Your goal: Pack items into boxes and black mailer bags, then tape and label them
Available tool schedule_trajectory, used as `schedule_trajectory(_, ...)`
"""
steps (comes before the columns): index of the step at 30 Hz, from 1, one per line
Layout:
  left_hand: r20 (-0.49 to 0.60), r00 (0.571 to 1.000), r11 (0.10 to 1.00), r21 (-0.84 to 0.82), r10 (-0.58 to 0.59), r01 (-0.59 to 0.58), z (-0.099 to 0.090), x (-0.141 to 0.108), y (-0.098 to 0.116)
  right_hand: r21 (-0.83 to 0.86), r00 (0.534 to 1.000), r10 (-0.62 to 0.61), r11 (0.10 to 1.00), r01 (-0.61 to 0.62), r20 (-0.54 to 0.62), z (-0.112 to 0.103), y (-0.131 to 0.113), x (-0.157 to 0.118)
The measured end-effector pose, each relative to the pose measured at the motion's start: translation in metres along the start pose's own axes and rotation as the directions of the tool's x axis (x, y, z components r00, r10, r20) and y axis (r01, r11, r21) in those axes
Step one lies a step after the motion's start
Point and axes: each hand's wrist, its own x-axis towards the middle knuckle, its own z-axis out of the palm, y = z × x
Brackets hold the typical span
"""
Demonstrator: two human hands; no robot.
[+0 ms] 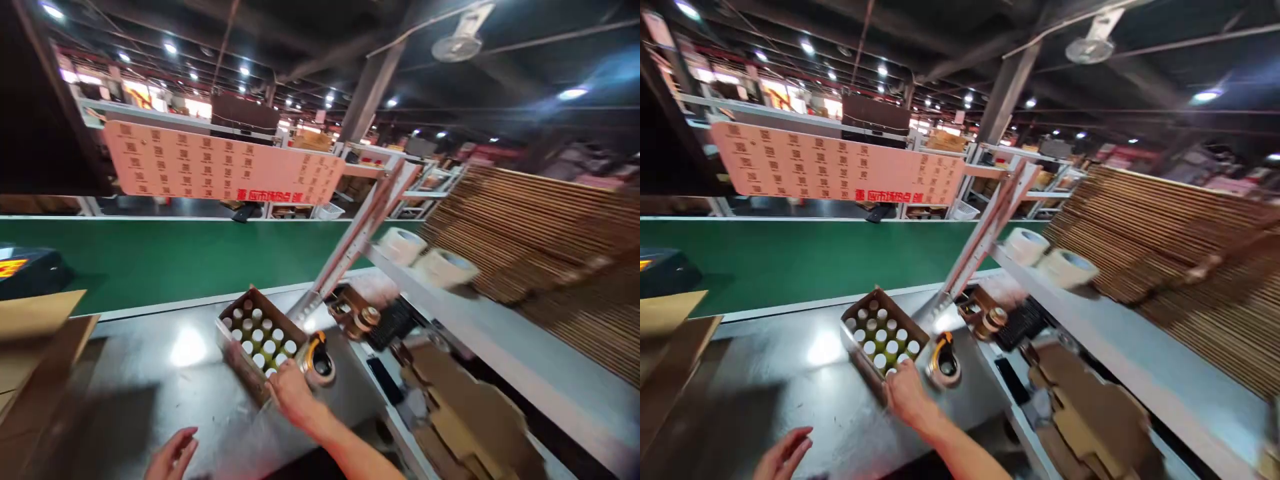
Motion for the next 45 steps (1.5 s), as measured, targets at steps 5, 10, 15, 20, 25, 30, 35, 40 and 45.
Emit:
schedule_trajectory(5, 0.116, 0.99, 0.997, -0.022, 0.082, -0.08, -0.018, -0.001, 0.035, 0.261, 0.963, -0.008, 0.962, 0.081, -0.27, 0.018, -0.054, -0.095)
schedule_trajectory(10, 0.198, 0.964, 0.983, -0.004, 0.179, -0.182, -0.018, -0.007, 0.063, 0.56, 0.827, 0.364, 0.825, -0.073, -0.428, 0.022, -0.06, -0.165)
schedule_trajectory(15, 0.25, 0.893, 0.923, -0.013, 0.375, -0.384, -0.004, -0.023, 0.088, 0.89, 0.58, 0.808, 0.335, -0.308, -0.104, 0.066, -0.016, -0.154)
schedule_trajectory(20, 0.301, 0.691, 0.74, -0.082, 0.657, -0.668, 0.032, -0.03, 0.121, 0.907, 0.696, 0.717, 0.275, -0.32, 0.029, 0.102, 0.003, -0.112)
schedule_trajectory(25, 0.321, 0.644, 0.692, -0.049, 0.694, -0.721, 0.07, -0.028, 0.134, 0.866, 0.761, 0.649, 0.389, -0.315, -0.015, 0.1, 0.01, -0.114)
schedule_trajectory(30, 0.297, 0.68, 0.699, 0.053, 0.67, -0.713, 0.094, -0.024, 0.137, 0.811, 0.833, 0.553, 0.503, -0.3, -0.035, 0.083, 0.037, -0.12)
schedule_trajectory(35, 0.159, 0.733, 0.709, 0.184, 0.661, -0.68, 0.094, -0.03, 0.132, 0.81, 0.928, 0.37, 0.531, -0.251, 0.045, 0.075, 0.061, -0.112)
schedule_trajectory(40, 0.014, 0.903, 0.838, 0.368, 0.429, -0.403, 0.054, -0.07, 0.086, 0.756, 0.963, 0.197, 0.598, -0.267, 0.185, 0.076, 0.084, -0.111)
schedule_trajectory(45, -0.094, 0.995, 0.921, 0.386, -0.018, 0.054, 0.026, -0.152, 0.014, 0.581, 0.973, 0.129, 0.784, -0.219, 0.192, 0.079, 0.098, -0.098)
